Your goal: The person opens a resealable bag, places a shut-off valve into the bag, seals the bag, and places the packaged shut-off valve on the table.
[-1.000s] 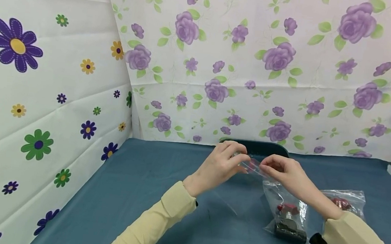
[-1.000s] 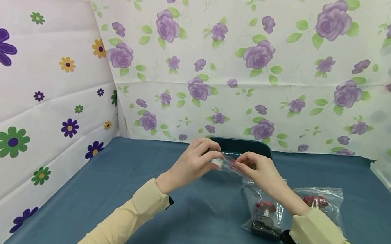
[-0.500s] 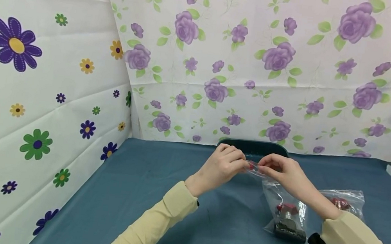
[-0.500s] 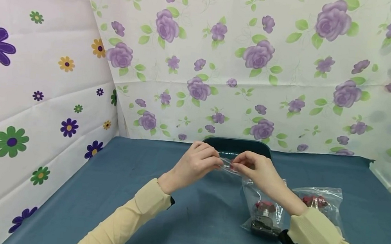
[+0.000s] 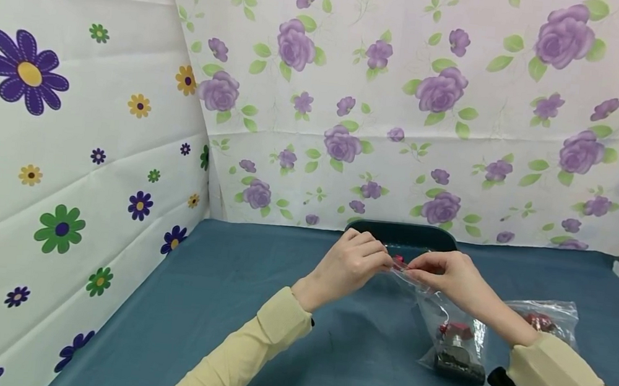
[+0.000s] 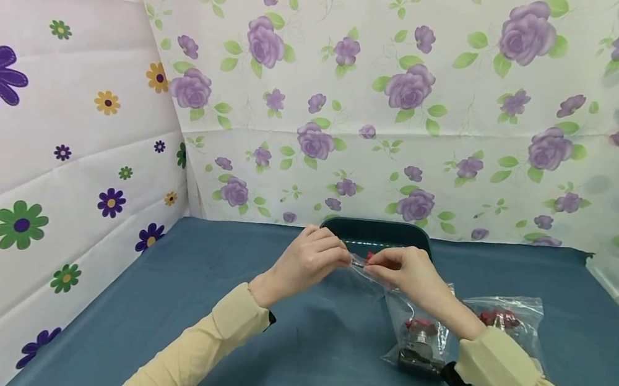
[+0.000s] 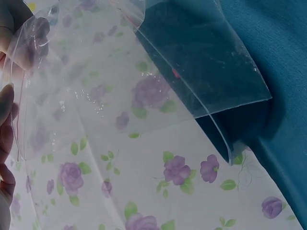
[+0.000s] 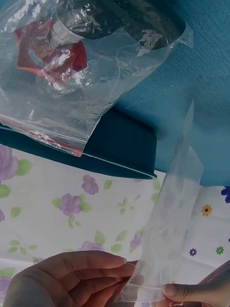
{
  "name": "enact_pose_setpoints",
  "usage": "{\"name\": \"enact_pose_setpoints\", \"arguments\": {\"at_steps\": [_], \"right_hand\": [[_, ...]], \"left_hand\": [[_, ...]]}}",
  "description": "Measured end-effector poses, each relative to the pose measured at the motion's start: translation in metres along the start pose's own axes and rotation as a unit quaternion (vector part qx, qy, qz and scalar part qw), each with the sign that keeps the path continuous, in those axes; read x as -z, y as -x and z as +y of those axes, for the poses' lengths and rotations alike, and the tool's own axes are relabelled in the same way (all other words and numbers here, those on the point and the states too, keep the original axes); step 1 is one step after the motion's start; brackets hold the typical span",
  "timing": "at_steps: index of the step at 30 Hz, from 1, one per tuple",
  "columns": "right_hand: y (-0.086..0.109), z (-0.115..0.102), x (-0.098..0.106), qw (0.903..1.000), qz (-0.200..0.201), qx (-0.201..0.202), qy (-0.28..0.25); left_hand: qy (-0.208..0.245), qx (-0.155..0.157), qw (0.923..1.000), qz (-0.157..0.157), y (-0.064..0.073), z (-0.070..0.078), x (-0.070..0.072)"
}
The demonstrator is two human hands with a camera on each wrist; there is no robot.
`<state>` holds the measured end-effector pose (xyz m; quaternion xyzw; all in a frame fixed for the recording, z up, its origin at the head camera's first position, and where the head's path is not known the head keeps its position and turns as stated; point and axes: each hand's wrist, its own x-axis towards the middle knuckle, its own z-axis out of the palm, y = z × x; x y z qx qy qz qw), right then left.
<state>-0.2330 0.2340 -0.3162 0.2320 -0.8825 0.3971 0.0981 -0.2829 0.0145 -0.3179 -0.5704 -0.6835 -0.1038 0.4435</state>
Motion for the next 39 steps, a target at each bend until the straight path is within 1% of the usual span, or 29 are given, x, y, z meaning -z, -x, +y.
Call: {"name": "enact_pose_setpoints", "arguments": {"at_steps": [5, 8, 12, 14, 16, 19, 21, 25, 28, 30, 33, 35, 37, 39], "right_hand": [[0.001, 0.000, 0.000, 0.9999, 0.011, -0.005, 0.011], [0.001, 0.000, 0.000, 0.9997, 0.017, -0.017, 0.008], [0.000, -0.001, -0.001, 0.9990, 0.037, -0.021, 0.014], [0.000, -0.002, -0.002, 0.9984, 0.049, -0.017, 0.022], [-0.001, -0.002, -0.003, 0.9976, 0.060, -0.012, 0.033], [-0.001, -0.001, -0.004, 0.9961, 0.073, -0.010, 0.049], [-0.002, -0.001, -0.004, 0.9948, 0.079, -0.006, 0.063], [-0.003, -0.001, -0.006, 0.9916, 0.092, 0.005, 0.090], [-0.004, -0.002, -0.007, 0.9890, 0.101, 0.014, 0.107], [-0.004, -0.003, -0.007, 0.9883, 0.103, 0.014, 0.112], [-0.005, -0.002, -0.008, 0.9890, 0.099, 0.006, 0.109], [-0.005, 0.000, -0.008, 0.9896, 0.097, 0.002, 0.107], [-0.004, 0.002, -0.008, 0.9897, 0.096, 0.003, 0.106], [-0.002, 0.004, -0.008, 0.9891, 0.097, 0.011, 0.110]], "left_hand": [[0.013, -0.011, 0.9999, -0.005, 0.002, 0.001, 0.001], [0.021, -0.020, 0.9995, -0.014, 0.003, 0.003, 0.002], [0.023, -0.032, 0.9987, -0.033, 0.003, 0.006, 0.003], [0.022, -0.039, 0.9981, -0.041, 0.003, 0.008, 0.004], [0.023, -0.047, 0.9971, -0.056, 0.002, 0.009, 0.005], [0.046, -0.057, 0.9938, -0.083, 0.002, 0.012, 0.006], [0.071, -0.062, 0.9904, -0.101, 0.002, 0.013, 0.006], [0.118, -0.066, 0.9835, -0.120, 0.003, 0.016, 0.004], [0.141, -0.066, 0.9797, -0.126, 0.003, 0.018, 0.003], [0.157, -0.064, 0.9774, -0.127, 0.002, 0.020, 0.003], [0.163, -0.061, 0.9761, -0.130, 0.002, 0.022, 0.001], [0.154, -0.061, 0.9776, -0.130, 0.003, 0.023, 0.000], [0.138, -0.057, 0.9808, -0.126, 0.005, 0.022, -0.001], [0.127, -0.051, 0.9842, -0.112, 0.007, 0.020, -0.002]]}}
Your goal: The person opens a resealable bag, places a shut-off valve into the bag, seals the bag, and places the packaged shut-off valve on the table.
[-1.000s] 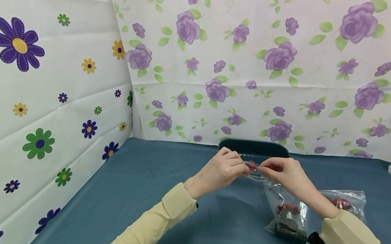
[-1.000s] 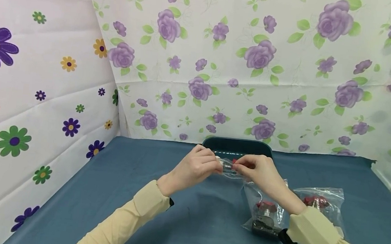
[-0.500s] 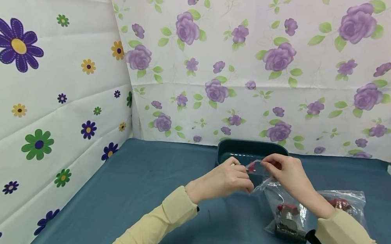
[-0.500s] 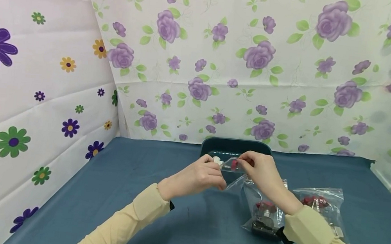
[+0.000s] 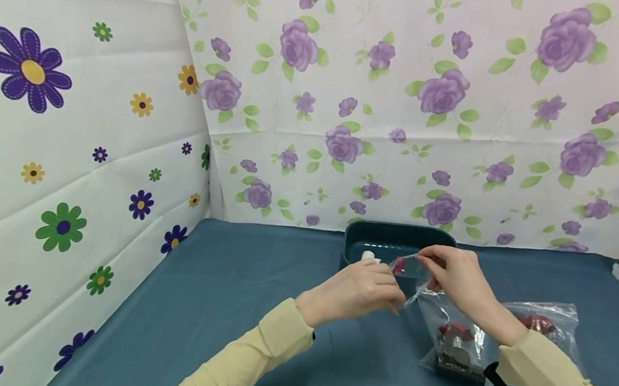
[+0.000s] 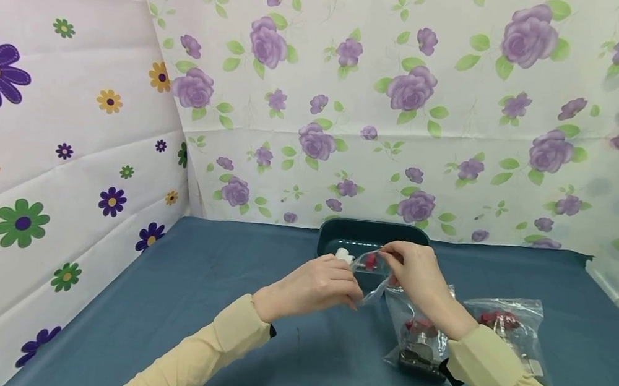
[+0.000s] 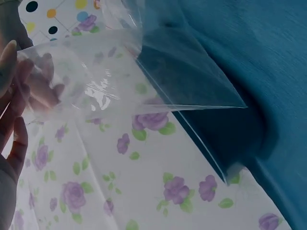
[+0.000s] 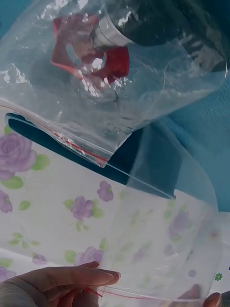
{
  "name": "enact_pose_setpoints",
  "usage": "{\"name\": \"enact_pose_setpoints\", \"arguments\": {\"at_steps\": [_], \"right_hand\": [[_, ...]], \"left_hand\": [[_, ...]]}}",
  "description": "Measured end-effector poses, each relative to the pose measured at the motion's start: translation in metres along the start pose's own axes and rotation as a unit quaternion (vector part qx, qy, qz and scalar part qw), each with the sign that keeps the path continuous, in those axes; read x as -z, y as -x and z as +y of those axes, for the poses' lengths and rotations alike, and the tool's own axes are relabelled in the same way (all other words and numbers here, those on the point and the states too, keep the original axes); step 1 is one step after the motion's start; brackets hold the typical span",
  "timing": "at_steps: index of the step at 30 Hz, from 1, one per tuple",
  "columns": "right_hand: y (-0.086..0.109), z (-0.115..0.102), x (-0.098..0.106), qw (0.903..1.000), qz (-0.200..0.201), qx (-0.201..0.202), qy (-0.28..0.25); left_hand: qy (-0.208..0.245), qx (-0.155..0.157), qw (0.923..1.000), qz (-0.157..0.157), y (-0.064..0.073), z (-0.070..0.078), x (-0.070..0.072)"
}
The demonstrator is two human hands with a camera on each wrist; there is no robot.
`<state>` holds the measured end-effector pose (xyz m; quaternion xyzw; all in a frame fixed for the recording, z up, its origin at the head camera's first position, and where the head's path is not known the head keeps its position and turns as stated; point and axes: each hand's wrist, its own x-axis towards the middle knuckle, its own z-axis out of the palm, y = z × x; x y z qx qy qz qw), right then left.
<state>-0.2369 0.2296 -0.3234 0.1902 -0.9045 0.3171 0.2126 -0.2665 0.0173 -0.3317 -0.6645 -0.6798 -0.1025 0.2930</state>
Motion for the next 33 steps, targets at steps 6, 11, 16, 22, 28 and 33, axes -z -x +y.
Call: {"name": "enact_pose_setpoints", "arguments": {"at_steps": [6, 11, 16, 22, 28, 33], "right_hand": [[0.002, 0.002, 0.004, 0.9994, -0.003, 0.034, -0.011], [0.002, 0.000, 0.008, 0.9990, -0.016, 0.037, -0.021], [0.003, 0.001, 0.010, 0.9987, -0.031, 0.031, -0.025], [0.002, 0.002, 0.010, 0.9977, -0.048, 0.037, -0.032], [0.000, 0.001, 0.009, 0.9975, -0.055, 0.037, -0.024], [-0.001, 0.003, 0.008, 0.9970, -0.065, 0.034, -0.025]], "left_hand": [[-0.024, -0.002, 0.9980, 0.059, 0.003, -0.012, 0.005], [-0.021, -0.003, 0.9961, 0.085, 0.004, -0.021, 0.013], [0.012, 0.012, 0.9957, 0.091, 0.009, -0.027, 0.016], [0.079, -0.017, 0.9910, 0.106, 0.012, -0.029, 0.013], [0.105, -0.036, 0.9883, 0.104, 0.011, -0.025, 0.007], [0.102, -0.035, 0.9892, 0.099, 0.011, -0.020, 0.004]]}}
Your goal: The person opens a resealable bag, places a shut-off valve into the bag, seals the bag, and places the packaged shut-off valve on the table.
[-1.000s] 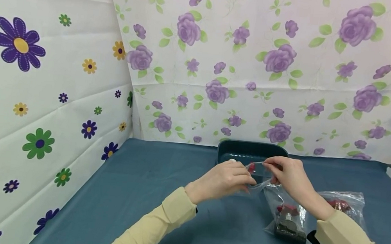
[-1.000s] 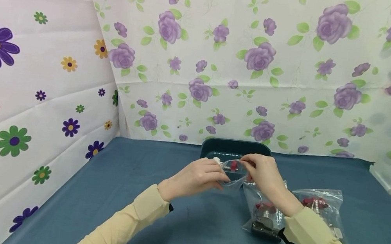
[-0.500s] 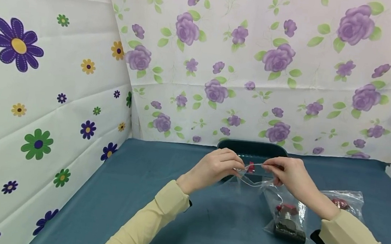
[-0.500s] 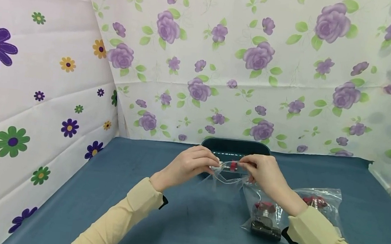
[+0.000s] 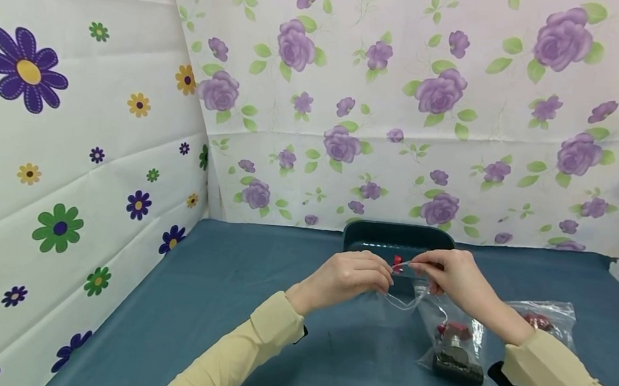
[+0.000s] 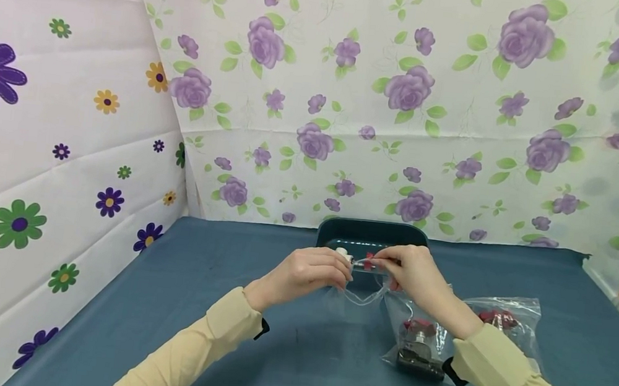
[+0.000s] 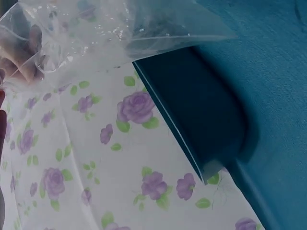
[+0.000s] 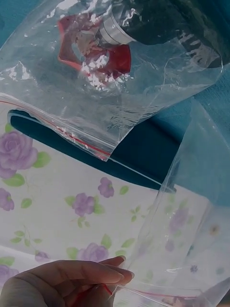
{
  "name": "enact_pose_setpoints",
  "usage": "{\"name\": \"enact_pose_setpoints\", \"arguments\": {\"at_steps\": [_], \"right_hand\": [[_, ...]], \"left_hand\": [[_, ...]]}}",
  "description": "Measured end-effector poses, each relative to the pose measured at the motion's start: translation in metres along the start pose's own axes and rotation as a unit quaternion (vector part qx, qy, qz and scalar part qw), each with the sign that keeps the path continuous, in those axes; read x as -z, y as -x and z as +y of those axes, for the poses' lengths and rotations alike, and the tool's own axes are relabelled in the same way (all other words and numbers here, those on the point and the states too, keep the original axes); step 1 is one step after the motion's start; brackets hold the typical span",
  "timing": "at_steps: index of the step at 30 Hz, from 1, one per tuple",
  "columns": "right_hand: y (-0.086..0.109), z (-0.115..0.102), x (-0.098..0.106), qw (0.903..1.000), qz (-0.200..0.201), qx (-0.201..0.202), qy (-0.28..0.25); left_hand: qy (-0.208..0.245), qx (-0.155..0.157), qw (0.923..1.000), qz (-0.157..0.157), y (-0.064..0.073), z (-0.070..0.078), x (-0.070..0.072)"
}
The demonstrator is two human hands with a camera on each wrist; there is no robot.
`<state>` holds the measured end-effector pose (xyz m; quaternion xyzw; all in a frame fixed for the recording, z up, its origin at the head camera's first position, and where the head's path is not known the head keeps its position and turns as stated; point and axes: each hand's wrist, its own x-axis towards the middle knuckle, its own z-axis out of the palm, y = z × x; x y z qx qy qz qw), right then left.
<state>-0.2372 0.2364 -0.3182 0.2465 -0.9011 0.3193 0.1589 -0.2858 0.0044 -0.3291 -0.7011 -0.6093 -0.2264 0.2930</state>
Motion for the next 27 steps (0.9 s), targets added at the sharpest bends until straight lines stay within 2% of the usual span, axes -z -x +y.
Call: {"name": "enact_pose_setpoints", "arguments": {"at_steps": [15, 18, 22, 27], "right_hand": [[-0.009, 0.007, -0.005, 0.9988, -0.035, -0.024, -0.023], [-0.011, 0.009, -0.004, 0.9974, -0.047, -0.044, -0.031], [-0.013, 0.012, 0.000, 0.9925, -0.058, -0.090, -0.058], [-0.017, 0.019, 0.003, 0.9882, -0.064, -0.117, -0.075]], "left_hand": [[0.005, 0.024, 0.9992, -0.030, 0.003, 0.002, -0.003], [0.005, 0.045, 0.9984, -0.034, 0.005, 0.002, -0.004], [0.024, 0.069, 0.9967, -0.035, 0.011, 0.001, -0.004], [0.059, 0.080, 0.9946, -0.029, 0.015, -0.001, -0.004]]}}
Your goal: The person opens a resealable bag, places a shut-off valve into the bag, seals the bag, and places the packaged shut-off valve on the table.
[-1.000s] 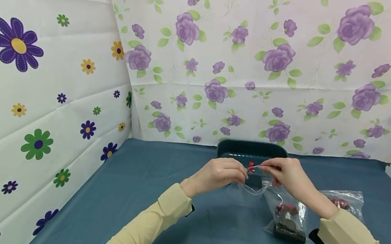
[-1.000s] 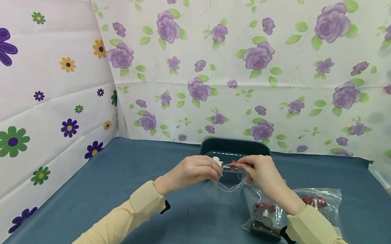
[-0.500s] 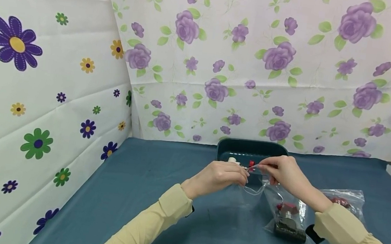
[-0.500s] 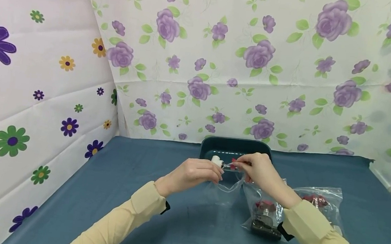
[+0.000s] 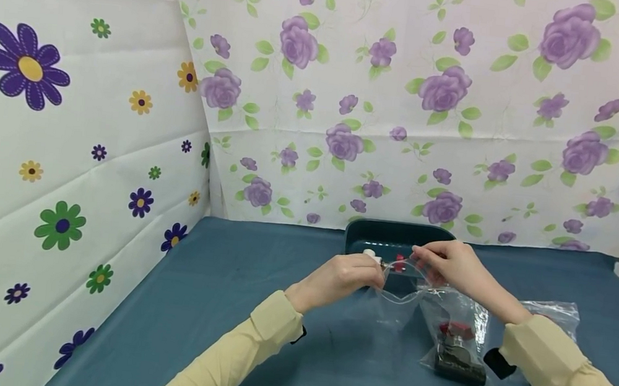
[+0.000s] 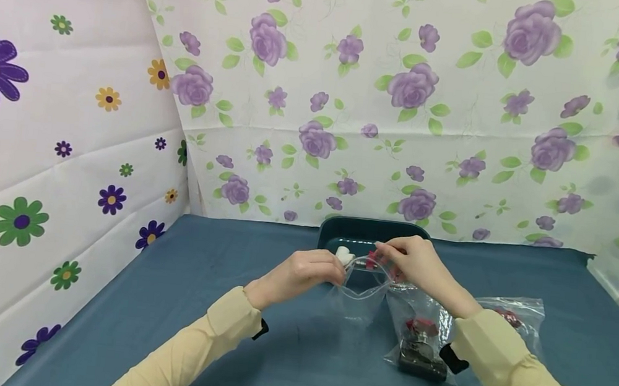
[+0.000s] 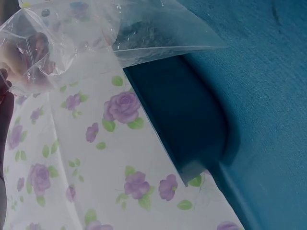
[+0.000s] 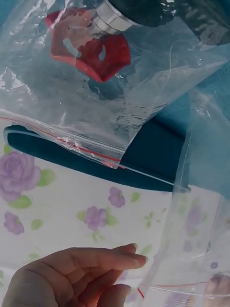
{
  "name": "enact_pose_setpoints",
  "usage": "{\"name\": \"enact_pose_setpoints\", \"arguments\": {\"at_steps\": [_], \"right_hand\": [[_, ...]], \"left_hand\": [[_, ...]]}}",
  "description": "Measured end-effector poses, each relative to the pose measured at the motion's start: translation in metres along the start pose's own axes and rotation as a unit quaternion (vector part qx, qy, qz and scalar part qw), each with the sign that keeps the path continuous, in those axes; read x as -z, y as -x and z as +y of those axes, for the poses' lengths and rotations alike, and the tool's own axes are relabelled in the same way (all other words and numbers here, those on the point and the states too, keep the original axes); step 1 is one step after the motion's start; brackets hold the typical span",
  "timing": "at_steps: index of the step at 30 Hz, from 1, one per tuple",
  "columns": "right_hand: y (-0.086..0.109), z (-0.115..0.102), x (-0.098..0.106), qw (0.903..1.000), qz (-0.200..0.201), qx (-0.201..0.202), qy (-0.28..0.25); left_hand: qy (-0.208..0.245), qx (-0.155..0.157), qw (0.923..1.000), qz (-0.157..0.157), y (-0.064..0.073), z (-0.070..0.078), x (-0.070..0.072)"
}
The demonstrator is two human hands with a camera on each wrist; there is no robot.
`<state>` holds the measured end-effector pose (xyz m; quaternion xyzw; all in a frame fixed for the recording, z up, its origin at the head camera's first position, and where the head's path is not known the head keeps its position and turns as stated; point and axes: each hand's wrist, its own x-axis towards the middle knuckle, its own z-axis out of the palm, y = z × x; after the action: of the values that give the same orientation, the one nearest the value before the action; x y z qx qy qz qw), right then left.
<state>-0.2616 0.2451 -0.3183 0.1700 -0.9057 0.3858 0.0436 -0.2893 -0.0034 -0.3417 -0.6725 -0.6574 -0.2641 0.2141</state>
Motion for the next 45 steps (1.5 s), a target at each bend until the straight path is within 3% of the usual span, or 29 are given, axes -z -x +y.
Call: {"name": "enact_pose_setpoints", "arguments": {"at_steps": [5, 12, 19, 31, 45], "right_hand": [[-0.008, 0.007, 0.003, 0.9997, -0.012, -0.013, -0.018], [-0.024, 0.019, 0.007, 0.9959, -0.047, -0.060, -0.049], [-0.041, 0.031, 0.006, 0.9912, -0.079, -0.099, -0.041], [-0.056, 0.049, -0.012, 0.9831, -0.090, -0.150, -0.054], [-0.065, 0.055, -0.028, 0.9832, -0.109, -0.143, 0.033]], "left_hand": [[0.018, 0.001, 0.9998, 0.002, 0.001, -0.001, 0.000], [0.020, -0.004, 0.9998, 0.004, 0.004, 0.000, 0.001], [0.030, -0.003, 0.9995, 0.006, 0.006, -0.001, 0.001], [0.036, 0.000, 0.9993, 0.000, 0.007, 0.001, 0.003], [0.009, -0.007, 0.9999, 0.005, 0.008, 0.003, 0.003]]}}
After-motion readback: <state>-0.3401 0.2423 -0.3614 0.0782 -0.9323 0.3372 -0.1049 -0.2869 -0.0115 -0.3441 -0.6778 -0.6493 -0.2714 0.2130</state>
